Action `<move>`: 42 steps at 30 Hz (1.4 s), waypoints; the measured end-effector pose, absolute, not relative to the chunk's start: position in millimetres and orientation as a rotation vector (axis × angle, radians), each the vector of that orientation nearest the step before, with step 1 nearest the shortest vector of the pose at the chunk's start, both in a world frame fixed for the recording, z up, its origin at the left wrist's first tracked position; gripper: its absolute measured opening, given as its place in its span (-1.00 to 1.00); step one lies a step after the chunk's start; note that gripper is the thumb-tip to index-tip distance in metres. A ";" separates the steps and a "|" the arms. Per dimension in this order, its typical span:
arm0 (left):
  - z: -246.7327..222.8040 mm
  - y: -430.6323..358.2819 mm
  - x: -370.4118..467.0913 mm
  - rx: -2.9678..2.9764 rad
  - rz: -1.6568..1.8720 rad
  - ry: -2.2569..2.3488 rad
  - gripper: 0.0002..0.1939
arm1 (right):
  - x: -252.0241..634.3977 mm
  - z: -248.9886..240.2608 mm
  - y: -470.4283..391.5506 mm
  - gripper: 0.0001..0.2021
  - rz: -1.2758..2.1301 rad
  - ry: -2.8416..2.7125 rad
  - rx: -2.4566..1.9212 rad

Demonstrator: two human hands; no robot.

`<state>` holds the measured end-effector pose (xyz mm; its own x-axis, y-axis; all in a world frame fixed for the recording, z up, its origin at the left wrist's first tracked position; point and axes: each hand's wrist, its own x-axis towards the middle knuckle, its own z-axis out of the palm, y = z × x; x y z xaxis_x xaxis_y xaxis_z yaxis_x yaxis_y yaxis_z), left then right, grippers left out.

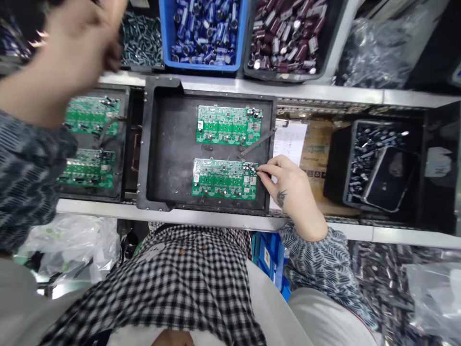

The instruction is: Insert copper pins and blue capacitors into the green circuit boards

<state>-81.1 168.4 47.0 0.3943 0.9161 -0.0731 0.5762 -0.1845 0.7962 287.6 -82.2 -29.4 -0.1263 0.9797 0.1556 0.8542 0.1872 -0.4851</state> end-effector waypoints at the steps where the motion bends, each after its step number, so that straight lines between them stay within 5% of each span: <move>1: 43.8 148.7 -58.9 1.892 0.602 1.247 -0.83 | 288.0 -28.6 -82.3 -0.85 0.386 -2.049 -1.714; 4: 32.1 91.0 -1.7 1.733 0.402 0.871 -0.86 | 288.5 -23.0 -84.3 -0.87 0.403 -2.032 -1.764; 8: 18.5 48.7 31.5 1.634 0.302 0.781 -0.87 | 278.7 -6.2 -85.8 -0.65 0.489 -1.728 -1.804; 14: 13.6 39.6 28.8 1.710 0.407 0.874 -0.76 | 234.6 8.8 -61.0 -0.79 0.545 -1.487 -1.602; 21: 28.3 47.4 24.6 1.610 0.307 0.939 -0.79 | 204.5 26.8 -29.2 -0.86 -0.170 -2.198 -1.335; 25: 38.5 72.0 20.5 1.713 0.140 0.906 -0.77 | 207.5 36.5 -5.7 -0.71 -0.049 -2.426 -1.354; 31: 21.6 116.1 1.8 2.323 0.314 1.106 -0.80 | 234.4 3.3 44.3 -0.86 0.276 -2.362 -1.580; 42: 9.1 123.8 -5.6 1.994 0.305 1.165 -0.81 | 239.0 -22.3 51.4 -0.79 0.378 -2.333 -1.622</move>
<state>-5.6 123.8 9.1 0.5487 0.8177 -0.1741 0.6277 -0.2653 0.7319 239.0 51.4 -22.3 -0.3340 0.9396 0.0748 0.8680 0.3376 -0.3641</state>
